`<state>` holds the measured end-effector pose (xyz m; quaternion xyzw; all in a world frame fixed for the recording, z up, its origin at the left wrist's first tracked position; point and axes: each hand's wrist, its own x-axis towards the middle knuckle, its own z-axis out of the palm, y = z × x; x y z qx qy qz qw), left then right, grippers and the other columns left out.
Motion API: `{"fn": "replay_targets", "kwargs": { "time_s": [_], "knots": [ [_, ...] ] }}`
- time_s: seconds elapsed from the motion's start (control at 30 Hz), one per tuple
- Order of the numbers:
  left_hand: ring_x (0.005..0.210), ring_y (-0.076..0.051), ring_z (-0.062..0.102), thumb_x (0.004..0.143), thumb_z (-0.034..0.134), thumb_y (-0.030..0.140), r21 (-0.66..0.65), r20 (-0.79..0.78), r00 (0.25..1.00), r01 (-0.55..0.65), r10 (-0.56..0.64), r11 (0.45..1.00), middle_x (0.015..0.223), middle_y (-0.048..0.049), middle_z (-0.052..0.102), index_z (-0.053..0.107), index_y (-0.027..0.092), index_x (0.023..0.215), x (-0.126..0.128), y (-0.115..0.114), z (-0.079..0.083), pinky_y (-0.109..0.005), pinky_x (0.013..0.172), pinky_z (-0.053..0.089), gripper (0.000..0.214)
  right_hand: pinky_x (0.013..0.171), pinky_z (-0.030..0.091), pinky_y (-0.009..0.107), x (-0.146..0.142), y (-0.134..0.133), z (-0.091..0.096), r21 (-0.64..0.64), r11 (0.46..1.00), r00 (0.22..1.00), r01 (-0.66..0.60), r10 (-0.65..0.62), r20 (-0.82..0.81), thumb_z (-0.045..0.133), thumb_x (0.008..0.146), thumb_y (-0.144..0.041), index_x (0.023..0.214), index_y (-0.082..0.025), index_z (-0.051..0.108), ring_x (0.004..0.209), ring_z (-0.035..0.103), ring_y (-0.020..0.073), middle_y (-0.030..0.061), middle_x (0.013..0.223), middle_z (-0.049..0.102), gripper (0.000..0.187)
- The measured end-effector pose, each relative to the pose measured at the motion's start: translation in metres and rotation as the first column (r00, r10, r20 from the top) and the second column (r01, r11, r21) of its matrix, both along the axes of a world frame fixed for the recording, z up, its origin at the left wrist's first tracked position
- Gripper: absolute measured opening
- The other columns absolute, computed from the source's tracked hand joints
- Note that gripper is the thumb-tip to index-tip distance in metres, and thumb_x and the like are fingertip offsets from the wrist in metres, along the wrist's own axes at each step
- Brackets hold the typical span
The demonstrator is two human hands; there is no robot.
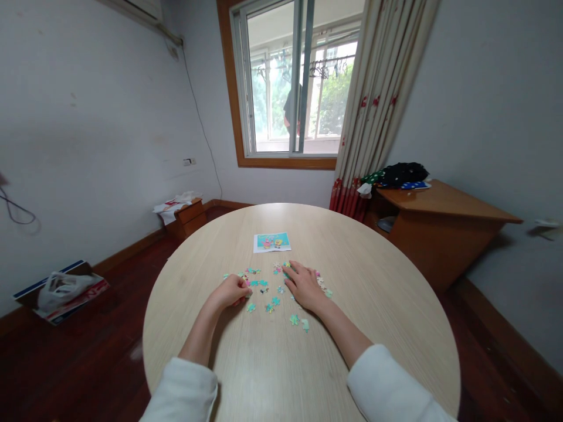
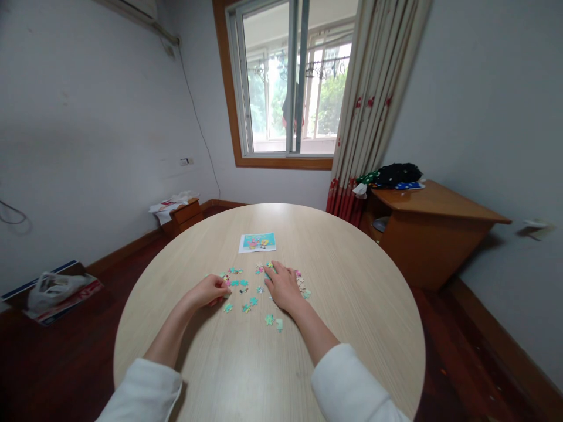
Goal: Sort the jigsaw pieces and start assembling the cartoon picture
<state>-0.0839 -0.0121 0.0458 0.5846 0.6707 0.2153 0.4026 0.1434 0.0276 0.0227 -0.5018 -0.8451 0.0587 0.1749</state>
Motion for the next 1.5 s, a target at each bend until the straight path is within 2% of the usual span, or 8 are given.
{"fn": "replay_targets", "kwargs": {
  "time_s": [0.13,0.3,0.47,0.77,0.97,1.13,1.4,1.5],
  "knots": [
    [0.038,-0.008,0.034,0.059,0.061,0.031,0.036,-0.066,0.998,-0.015,0.017,0.999,0.04,0.0072,0.039,0.041,0.018,0.051,-0.0003,0.0017,-0.0027,-0.022,0.044,0.023,0.025,0.102,0.024,0.044,-0.0003,0.0008,-0.0007,-0.01,1.0,0.998,-0.014,0.014,0.06,0.041,0.092,-0.03,0.128,-0.023,0.049,0.131,0.032,0.0244,0.0128,0.14,0.039,0.038],
    [0.047,-0.008,0.032,0.057,0.063,0.03,0.161,-0.192,0.981,0.014,0.017,0.987,0.045,0.0075,0.034,0.039,0.017,0.047,-0.0025,0.004,-0.0065,-0.023,0.049,0.021,0.029,0.102,0.022,0.045,-0.0004,0.0003,-0.0011,-0.02,1.0,0.997,-0.017,0.019,0.071,0.039,0.092,-0.033,0.127,-0.023,0.05,0.127,0.037,0.0239,0.0125,0.138,0.043,0.037],
    [0.05,-0.01,0.037,0.06,0.063,0.034,0.145,-0.308,0.951,0.017,0.029,0.989,0.047,0.0055,0.04,0.046,0.016,0.051,-0.0046,0.0036,-0.0082,-0.024,0.051,0.021,0.026,0.101,0.024,0.043,-0.0002,0.0002,-0.0007,-0.006,1.0,0.999,0.004,-0.004,0.039,0.042,0.092,-0.032,0.123,-0.021,0.053,0.121,0.043,0.0232,0.0121,0.133,0.048,0.035],
    [0.054,-0.012,0.044,0.062,0.067,0.041,0.105,-0.465,0.883,-0.012,0.06,0.994,0.053,0.0027,0.049,0.055,0.016,0.059,-0.0025,-0.0001,0.0006,-0.024,0.052,0.024,0.029,0.095,0.027,0.038,0.0,0.0,0.0004,0.032,0.999,0.999,0.041,-0.041,-0.002,0.044,0.09,-0.029,0.113,-0.02,0.059,0.108,0.051,0.0213,0.0106,0.12,0.056,0.028],
    [0.052,-0.012,0.042,0.059,0.068,0.04,0.123,-0.438,0.896,-0.024,0.076,0.992,0.05,0.0033,0.047,0.052,0.017,0.056,-0.0032,-0.0001,0.0008,-0.024,0.051,0.023,0.029,0.094,0.029,0.038,0.0003,0.0004,0.0008,0.046,0.997,0.998,0.057,-0.057,0.002,0.041,0.091,-0.028,0.118,-0.02,0.055,0.109,0.051,0.0211,0.0116,0.119,0.056,0.031],
    [0.049,-0.011,0.04,0.056,0.069,0.039,0.161,-0.347,0.933,-0.04,0.095,0.986,0.046,0.005,0.042,0.045,0.018,0.051,-0.0001,0.0003,-0.0003,-0.024,0.05,0.02,0.033,0.094,0.029,0.039,0.0002,0.0004,0.0022,0.053,0.996,0.997,0.078,-0.078,-0.002,0.038,0.092,-0.027,0.121,-0.019,0.053,0.11,0.05,0.0224,0.013,0.122,0.055,0.034],
    [0.048,-0.011,0.037,0.065,0.06,0.038,0.289,-0.305,0.941,-0.052,0.143,0.956,0.046,0.0041,0.039,0.04,0.018,0.049,-0.001,0.0037,-0.007,-0.024,0.049,0.02,0.033,0.094,0.029,0.039,-0.0007,0.0018,0.0013,0.04,0.992,0.993,0.119,-0.12,0.011,0.037,0.092,-0.025,0.12,-0.014,0.052,0.113,0.048,0.0228,0.0149,0.125,0.052,0.033],
    [0.049,-0.01,0.037,0.069,0.056,0.041,0.361,-0.192,0.964,-0.106,0.185,0.927,0.047,0.0036,0.038,0.038,0.018,0.048,0.0038,0.0061,-0.0059,-0.024,0.05,0.023,0.036,0.096,0.029,0.039,-0.0014,-0.0002,0.0055,0.041,0.991,0.992,0.128,-0.128,-0.008,0.038,0.091,-0.024,0.124,-0.013,0.049,0.117,0.046,0.0232,0.0155,0.128,0.051,0.037]
  ]
}}
